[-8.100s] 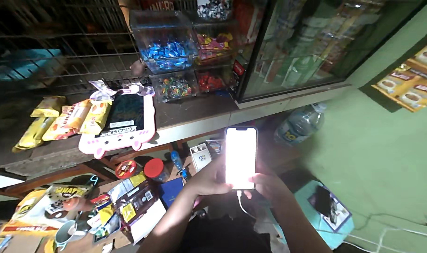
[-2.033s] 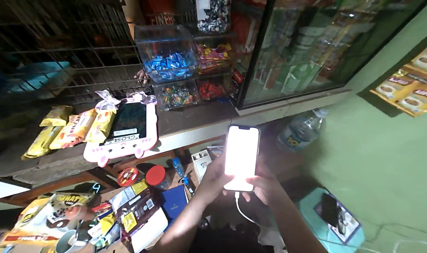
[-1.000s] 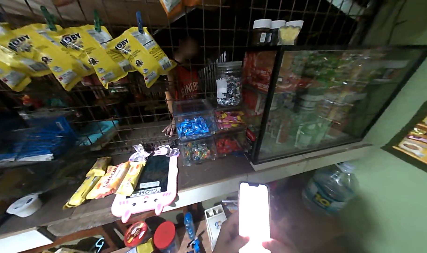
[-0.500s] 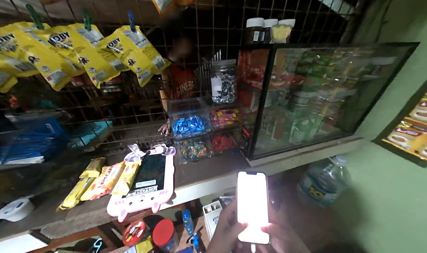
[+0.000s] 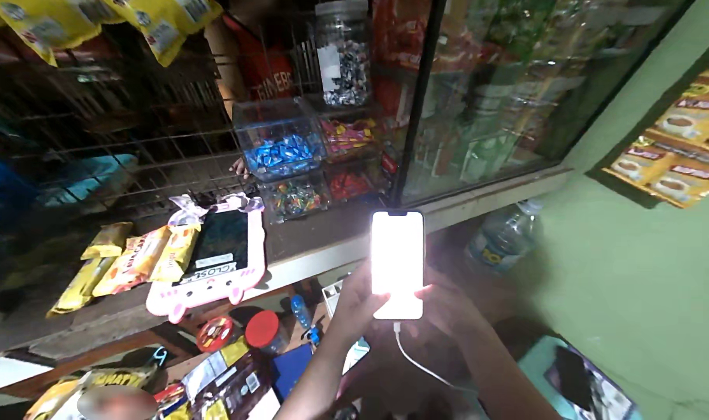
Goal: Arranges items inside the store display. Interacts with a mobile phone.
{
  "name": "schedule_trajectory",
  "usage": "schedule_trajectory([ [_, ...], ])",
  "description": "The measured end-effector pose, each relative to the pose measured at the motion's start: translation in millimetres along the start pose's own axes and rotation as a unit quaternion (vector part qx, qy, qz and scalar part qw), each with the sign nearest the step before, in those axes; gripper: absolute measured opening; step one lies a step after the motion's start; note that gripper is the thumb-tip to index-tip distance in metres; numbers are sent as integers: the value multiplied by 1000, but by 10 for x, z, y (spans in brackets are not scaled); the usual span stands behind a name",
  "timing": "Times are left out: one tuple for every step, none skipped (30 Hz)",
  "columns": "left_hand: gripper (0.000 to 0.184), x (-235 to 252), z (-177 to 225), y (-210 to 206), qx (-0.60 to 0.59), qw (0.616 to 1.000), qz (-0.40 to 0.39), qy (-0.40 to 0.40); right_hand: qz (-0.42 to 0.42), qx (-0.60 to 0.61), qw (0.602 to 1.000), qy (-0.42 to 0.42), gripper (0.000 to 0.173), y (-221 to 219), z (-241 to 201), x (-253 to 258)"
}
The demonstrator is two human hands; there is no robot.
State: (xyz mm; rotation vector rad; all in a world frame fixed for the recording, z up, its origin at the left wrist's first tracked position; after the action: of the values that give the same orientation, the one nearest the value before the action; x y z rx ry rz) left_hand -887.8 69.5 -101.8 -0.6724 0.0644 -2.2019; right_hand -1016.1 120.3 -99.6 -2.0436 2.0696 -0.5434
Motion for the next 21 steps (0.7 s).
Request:
schedule_trajectory([
  [43, 3, 0, -1, 2, 1000, -3, -3, 0, 0, 1000, -3, 42, -6, -4, 0],
  [42, 8, -2, 2, 3, 1000, -3, -5, 2, 2, 1000, -2, 40, -8, -2, 5],
  [42, 10, -2, 6, 5, 1000, -2, -6, 2, 4, 1000, -1, 37, -10, 0, 9],
  [42, 13, -1, 11, 7, 1000, -2, -4, 0, 4, 1000, -1, 36, -15, 0, 11],
  [42, 15, 3, 15, 10, 1000, -2, -2, 0, 1, 1000, -1, 35, -21, -3, 10],
  [43, 17, 9, 18, 14, 1000, -2, 2, 2, 2, 1000, 1, 35, -23, -3, 12],
  [44, 18, 17, 17, 20, 1000, 1, 6, 2, 0, 1000, 1, 35, -24, -1, 16],
  [44, 19, 20, 18, 23, 1000, 5, 10, -2, -1, 1000, 1, 35, -24, 3, 22],
  [45, 21, 20, 20, 23, 1000, 7, 13, -5, -3, 1000, 1, 35, -24, 6, 28],
  [45, 25, 20, 22, 20, 1000, 5, 11, -4, -8, 1000, 0, 36, -26, 7, 36],
  [46, 29, 21, 24, 17, 1000, 4, 7, 0, -16, 1000, -1, 37, -32, 4, 43],
  [46, 32, 24, 25, 14, 1000, 1, 1, 6, -28, 1000, -5, 38, -39, -3, 45],
  [46, 33, 28, 24, 10, 1000, -5, -7, 12, -40, 999, -7, 39, -48, -9, 46],
  [46, 34, 28, 24, 8, 1000, -10, -15, 21, -52, 998, -10, 39, -54, -10, 50],
  [47, 36, 26, 25, 6, 1000, -12, -19, 28, -62, 998, -13, 39, -60, -10, 55],
  [47, 39, 27, 26, 7, 1000, -11, -21, 33, -73, 997, -12, 38, -65, -13, 60],
  [48, 41, 28, 27, 8, 1000, -12, -24, 39, -80, 996, -11, 38, -69, -13, 66],
  [48, 40, 29, 29, 9, 999, -15, -27, 43, -87, 995, -8, 40, -74, -12, 71],
  [48, 38, 29, 32, 10, 999, -16, -31, 48, -94, 994, -7, 43, -79, -11, 76],
  [48, 37, 25, 35, 10, 999, -17, -34, 55, -103, 993, -5, 45, -86, -13, 78],
  [48, 36, 26, 36, 11, 999, -19, -37, 61, -111, 992, -4, 46, -90, -14, 76],
])
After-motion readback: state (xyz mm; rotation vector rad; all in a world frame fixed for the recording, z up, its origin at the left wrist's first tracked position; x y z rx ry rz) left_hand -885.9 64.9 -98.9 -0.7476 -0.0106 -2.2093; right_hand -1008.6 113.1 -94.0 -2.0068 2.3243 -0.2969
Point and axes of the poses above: each hand's wrist, its own x-axis towards the middle knuckle, its own y-axis out of the back of the hand, z = x × y, the point moved 6 cm from there along x, towards the middle knuckle, and after that the axes turned 1 degree about y, right-handed, at the moved point
